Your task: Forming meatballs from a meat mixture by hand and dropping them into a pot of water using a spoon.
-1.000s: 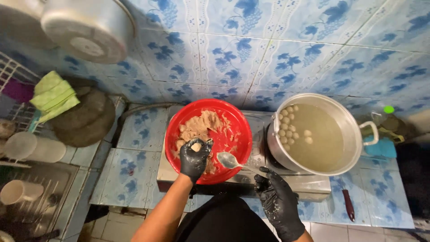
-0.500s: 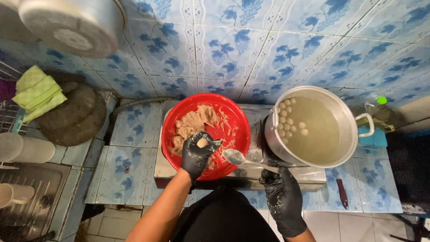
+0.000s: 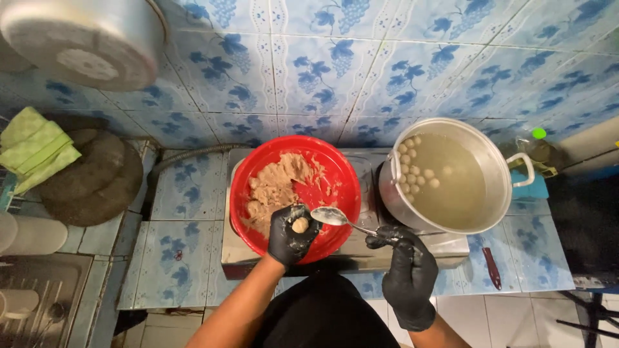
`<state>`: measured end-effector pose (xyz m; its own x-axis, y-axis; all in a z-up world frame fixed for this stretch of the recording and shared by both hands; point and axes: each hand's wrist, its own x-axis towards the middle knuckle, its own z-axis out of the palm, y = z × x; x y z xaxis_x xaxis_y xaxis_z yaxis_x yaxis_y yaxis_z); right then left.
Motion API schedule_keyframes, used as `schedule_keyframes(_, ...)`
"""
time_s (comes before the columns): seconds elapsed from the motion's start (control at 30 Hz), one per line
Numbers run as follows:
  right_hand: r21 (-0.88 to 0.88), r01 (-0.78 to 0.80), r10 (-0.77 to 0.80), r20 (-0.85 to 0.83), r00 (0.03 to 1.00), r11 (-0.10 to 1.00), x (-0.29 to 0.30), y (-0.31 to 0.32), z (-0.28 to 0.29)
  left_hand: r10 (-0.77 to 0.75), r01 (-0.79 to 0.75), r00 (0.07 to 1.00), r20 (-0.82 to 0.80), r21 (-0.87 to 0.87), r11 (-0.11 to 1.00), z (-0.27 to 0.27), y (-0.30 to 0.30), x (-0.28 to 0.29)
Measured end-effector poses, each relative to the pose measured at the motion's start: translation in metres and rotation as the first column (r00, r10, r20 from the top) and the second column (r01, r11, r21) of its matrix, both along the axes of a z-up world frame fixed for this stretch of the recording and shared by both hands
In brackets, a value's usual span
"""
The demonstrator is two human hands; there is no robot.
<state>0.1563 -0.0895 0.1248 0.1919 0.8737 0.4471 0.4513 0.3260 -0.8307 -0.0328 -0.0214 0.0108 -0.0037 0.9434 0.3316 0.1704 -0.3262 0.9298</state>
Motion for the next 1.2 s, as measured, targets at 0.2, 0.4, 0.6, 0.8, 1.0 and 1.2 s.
schedule_keyframes(0.2,0.021,-0.049,0.049,0.008,0.999,0.999,-0.02,-0.008,-0.005,-0.026,0.026,1.0,-0.001,0.2,0.979,-0.001,-0.005,-0.007)
schedule_keyframes(0.4,0.211,-0.075,0.029,0.215,0.976,0.975,-0.029,-0.015,-0.01,-0.016,0.012,1.0,0.024,0.161,0.987,0.001,-0.005,-0.009)
schedule_keyframes(0.6,0.184,-0.132,0.092,0.214,0.973,0.974,-0.031,-0.019,-0.016,-0.044,0.036,0.998,0.038,0.181,0.983,0.006,-0.004,-0.007)
schedule_keyframes(0.8,0.131,-0.106,0.072,0.244,0.967,0.986,-0.034,-0.023,-0.017,-0.013,0.009,1.0,0.027,0.149,0.989,-0.003,-0.003,-0.001)
schedule_keyframes(1.0,0.106,-0.042,0.022,0.185,0.982,0.994,-0.038,-0.021,-0.032,-0.071,0.069,0.994,0.085,0.018,0.997,-0.012,-0.002,-0.002)
schedule_keyframes(1.2,-0.139,0.141,-0.134,0.053,0.989,0.98,-0.031,-0.005,-0.043,-0.153,0.145,0.983,-0.1,-0.084,0.986,-0.029,-0.001,-0.008)
